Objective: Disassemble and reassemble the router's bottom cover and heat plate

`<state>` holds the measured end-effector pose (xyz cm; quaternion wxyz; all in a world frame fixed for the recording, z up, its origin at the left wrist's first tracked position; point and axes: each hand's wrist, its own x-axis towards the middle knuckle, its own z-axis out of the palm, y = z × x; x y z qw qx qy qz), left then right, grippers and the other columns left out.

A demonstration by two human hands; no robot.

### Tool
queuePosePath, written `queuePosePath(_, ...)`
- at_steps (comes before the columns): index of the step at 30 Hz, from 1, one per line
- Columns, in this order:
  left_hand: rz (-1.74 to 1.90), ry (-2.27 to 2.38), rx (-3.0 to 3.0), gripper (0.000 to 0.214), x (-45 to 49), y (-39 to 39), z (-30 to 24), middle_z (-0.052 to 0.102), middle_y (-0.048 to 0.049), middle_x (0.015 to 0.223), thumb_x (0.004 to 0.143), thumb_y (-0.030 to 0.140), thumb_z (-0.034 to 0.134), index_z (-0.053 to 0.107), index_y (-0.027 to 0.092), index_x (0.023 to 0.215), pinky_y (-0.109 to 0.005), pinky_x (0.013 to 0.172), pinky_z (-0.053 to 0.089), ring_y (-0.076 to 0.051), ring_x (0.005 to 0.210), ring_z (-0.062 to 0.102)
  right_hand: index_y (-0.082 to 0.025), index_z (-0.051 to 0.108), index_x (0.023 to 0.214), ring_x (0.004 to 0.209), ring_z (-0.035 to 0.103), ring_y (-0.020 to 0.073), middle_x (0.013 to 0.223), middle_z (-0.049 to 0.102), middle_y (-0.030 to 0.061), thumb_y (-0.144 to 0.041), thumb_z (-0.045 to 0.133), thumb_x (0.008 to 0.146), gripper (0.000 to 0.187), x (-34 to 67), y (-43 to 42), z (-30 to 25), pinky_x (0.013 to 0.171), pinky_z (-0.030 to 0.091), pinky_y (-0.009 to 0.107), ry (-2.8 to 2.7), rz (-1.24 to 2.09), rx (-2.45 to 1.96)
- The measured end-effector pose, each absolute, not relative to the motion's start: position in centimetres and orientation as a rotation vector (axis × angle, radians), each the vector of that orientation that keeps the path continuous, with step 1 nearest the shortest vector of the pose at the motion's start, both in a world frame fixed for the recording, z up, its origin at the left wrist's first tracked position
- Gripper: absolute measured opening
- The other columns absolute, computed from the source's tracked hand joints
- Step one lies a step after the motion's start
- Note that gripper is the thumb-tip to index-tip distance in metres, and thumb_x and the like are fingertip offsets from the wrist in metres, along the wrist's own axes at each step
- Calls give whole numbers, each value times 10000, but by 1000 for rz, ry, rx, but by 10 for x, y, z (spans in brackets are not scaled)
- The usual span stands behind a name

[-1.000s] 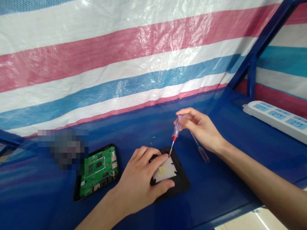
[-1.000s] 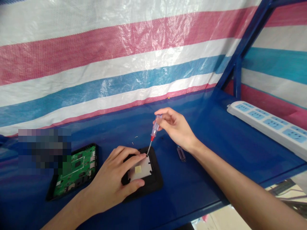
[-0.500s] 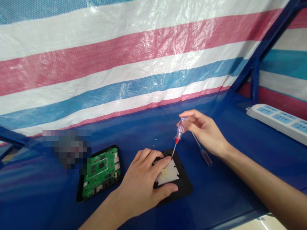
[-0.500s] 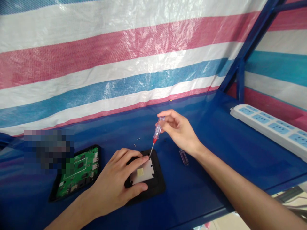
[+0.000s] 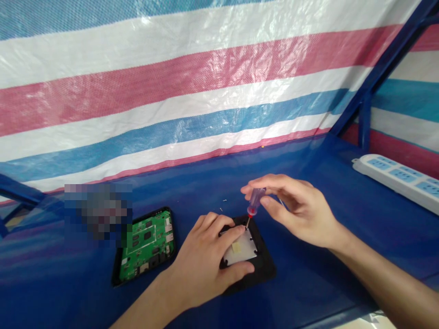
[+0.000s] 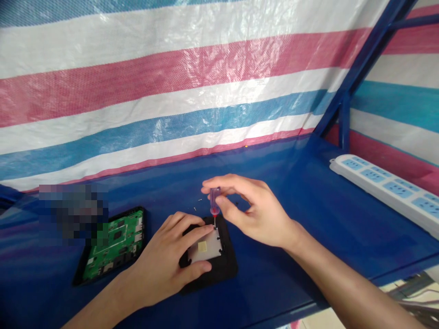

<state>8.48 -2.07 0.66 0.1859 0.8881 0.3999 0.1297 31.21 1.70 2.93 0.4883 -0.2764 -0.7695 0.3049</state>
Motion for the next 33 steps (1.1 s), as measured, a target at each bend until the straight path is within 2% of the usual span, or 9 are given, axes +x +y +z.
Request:
queuePosePath(6,369,1126,2502,467,84,-20,8,642,-73,1216,906,463,697,617,218,1295,-477,962,468,-282,1091,561,-267,629,1251,936,748,158,1098,760,48,-103,600,929,363,305,14,38,826,611,273,-2039,532,-638)
queuePosePath(12,355,1101,2494,416,77,-20,10,616,-75,1286,923,383,683,594,229,1299,-492,1016,472,-286,1158,549,-254,634,1186,855,725,153,1015,745,59,-150,674,912,296,294,17,37,743,608,261,-2080,354,-535)
queuePosePath(14,339,1123,2478,497,75,-21,10,591,-86,1318,880,400,729,571,228,1319,-498,1028,479,-296,1191,539,-238,638,1157,881,723,162,1013,742,69,-149,678,908,267,293,17,35,761,610,276,-2059,336,-524)
queuePosePath(18,245,1193,2469,874,72,-24,12,528,-145,1401,676,553,862,502,194,1386,-567,1065,462,-363,1272,499,-226,636,1165,1025,723,192,1121,740,89,-119,598,945,248,294,14,30,877,601,334,-1970,447,-606)
queuePosePath(22,125,1219,2514,1099,72,-26,12,486,-213,1465,585,623,874,424,131,1458,-626,1104,412,-421,1341,447,-269,603,1228,890,735,182,1035,733,53,-143,631,937,318,293,13,24,812,616,359,-1863,530,-655)
queuePosePath(25,95,1222,2529,1073,72,-28,12,486,-214,1481,618,570,861,403,112,1475,-601,1125,402,-406,1346,450,-260,653,1130,797,696,174,884,698,29,-196,734,876,275,291,15,25,719,605,329,-1864,365,-621)
queuePosePath(28,98,1218,2520,1020,72,-29,11,497,-203,1479,640,535,846,422,105,1462,-581,1135,399,-390,1336,465,-238,689,1065,869,701,203,926,718,65,-210,685,910,158,289,12,29,717,607,343,-1893,311,-611)
queuePosePath(31,100,1208,2524,1012,72,-29,11,503,-207,1477,642,531,840,430,94,1458,-592,1150,374,-396,1344,459,-257,660,1178,958,726,214,1091,744,84,-142,555,967,262,288,8,27,762,618,364,-1888,465,-657)
queuePosePath(33,107,1199,2528,1009,73,-28,11,501,-208,1479,645,534,835,432,91,1457,-589,1156,366,-396,1347,457,-297,621,1241,902,738,200,1074,757,57,-125,588,951,339,287,7,24,749,621,360,-1830,522,-670)
